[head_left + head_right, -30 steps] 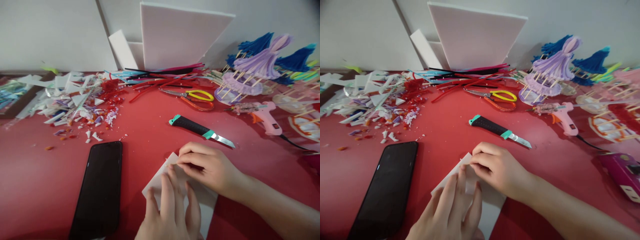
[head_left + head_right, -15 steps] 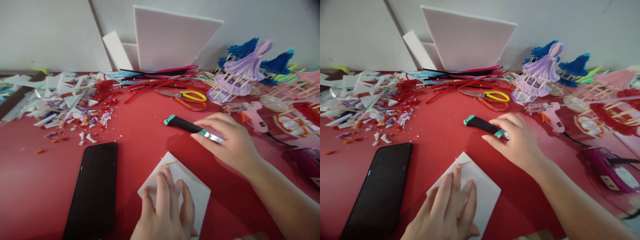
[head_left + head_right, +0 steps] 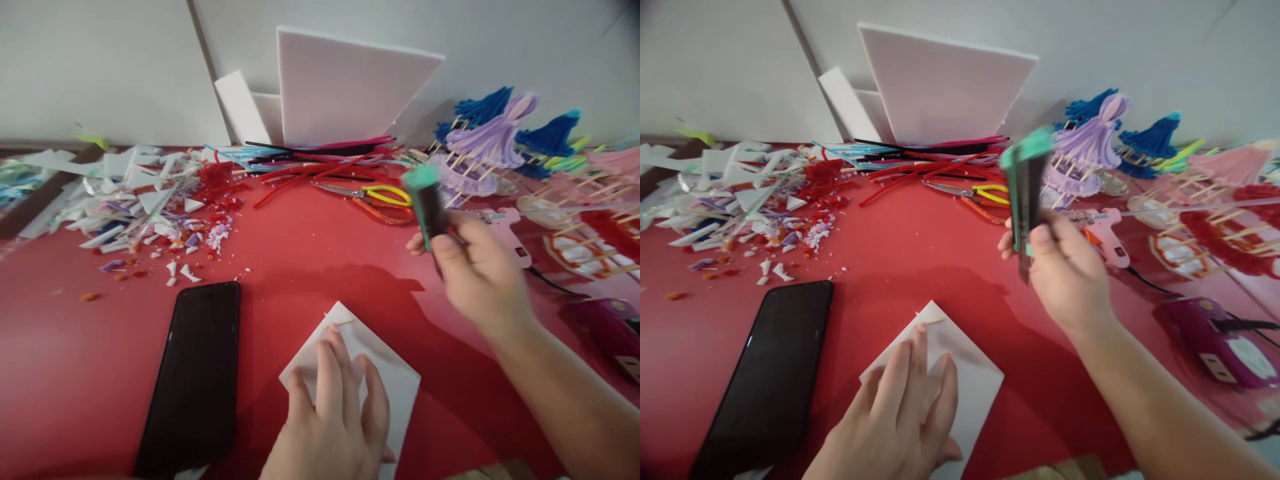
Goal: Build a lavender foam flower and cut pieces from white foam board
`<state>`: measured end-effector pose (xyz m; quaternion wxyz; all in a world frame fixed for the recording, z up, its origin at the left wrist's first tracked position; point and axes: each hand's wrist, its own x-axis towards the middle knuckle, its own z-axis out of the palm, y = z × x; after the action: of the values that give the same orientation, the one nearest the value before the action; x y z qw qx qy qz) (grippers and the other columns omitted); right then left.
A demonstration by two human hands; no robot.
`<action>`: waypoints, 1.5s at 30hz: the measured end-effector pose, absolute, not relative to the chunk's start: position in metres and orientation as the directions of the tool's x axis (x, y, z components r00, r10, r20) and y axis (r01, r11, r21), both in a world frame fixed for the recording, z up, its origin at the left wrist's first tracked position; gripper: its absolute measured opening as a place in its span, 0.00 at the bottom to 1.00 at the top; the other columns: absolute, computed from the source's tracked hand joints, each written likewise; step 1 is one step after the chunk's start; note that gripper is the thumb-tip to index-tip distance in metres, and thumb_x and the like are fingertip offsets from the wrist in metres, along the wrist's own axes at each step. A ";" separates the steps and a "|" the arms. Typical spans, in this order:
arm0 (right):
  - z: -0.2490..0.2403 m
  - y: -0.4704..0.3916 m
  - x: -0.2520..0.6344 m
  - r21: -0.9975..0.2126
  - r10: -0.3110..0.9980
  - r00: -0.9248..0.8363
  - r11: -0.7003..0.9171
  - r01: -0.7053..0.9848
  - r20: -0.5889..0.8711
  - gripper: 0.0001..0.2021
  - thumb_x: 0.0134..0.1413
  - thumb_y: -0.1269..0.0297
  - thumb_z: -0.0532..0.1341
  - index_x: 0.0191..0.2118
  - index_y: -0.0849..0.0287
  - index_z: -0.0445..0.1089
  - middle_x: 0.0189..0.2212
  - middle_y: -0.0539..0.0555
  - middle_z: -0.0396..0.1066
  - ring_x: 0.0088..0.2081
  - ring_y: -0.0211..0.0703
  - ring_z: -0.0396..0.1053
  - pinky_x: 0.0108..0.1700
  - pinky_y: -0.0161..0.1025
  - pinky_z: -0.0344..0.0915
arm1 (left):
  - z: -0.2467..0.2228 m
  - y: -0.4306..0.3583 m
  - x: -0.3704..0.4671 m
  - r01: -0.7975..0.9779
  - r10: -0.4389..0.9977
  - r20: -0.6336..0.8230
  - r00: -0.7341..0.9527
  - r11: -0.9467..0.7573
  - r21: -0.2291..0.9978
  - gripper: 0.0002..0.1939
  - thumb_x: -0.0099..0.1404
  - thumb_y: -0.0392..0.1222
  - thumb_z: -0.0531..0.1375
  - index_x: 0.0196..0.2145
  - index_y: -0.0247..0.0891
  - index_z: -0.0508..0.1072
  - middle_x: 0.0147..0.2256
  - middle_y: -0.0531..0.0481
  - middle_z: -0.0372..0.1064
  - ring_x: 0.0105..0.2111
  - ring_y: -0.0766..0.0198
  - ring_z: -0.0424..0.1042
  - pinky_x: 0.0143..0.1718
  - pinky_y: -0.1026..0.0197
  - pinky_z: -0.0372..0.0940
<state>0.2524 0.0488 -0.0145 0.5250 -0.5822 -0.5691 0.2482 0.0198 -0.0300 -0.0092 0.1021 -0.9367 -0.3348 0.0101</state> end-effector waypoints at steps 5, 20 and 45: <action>0.006 0.052 0.249 -0.974 0.980 0.192 0.090 -0.206 0.050 0.27 0.60 0.40 0.42 0.41 0.47 0.72 0.41 0.54 0.69 0.34 0.43 0.66 0.30 0.41 0.63 | -0.010 -0.032 0.020 0.626 0.631 0.043 0.775 -0.755 -0.195 0.29 0.62 0.61 0.55 0.54 0.40 0.67 0.51 0.33 0.70 0.49 0.44 0.71 0.35 0.49 0.75; -0.009 0.027 0.235 -0.990 0.996 -0.083 -0.024 -0.142 -0.012 0.08 0.45 0.63 0.71 0.33 0.46 0.75 0.36 0.49 0.72 0.29 0.37 0.72 0.31 0.37 0.72 | -0.018 -0.033 0.020 0.631 0.624 0.122 0.772 -0.730 -0.262 0.28 0.65 0.64 0.49 0.51 0.39 0.64 0.49 0.37 0.72 0.47 0.47 0.72 0.30 0.51 0.74; -0.018 0.025 0.212 -0.921 0.946 -0.133 -0.319 -0.223 -0.296 0.03 0.45 0.65 0.67 0.28 0.57 0.75 0.26 0.51 0.75 0.26 0.36 0.73 0.29 0.33 0.71 | -0.032 -0.042 0.021 0.670 0.636 0.218 0.741 -0.672 -0.316 0.25 0.64 0.58 0.53 0.52 0.39 0.63 0.48 0.39 0.73 0.51 0.45 0.66 0.35 0.48 0.69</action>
<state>0.2122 0.0246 -0.0185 0.4477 -0.4830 -0.3741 0.6530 0.0209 -0.0419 -0.0317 0.1905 -0.9132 -0.3574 -0.0448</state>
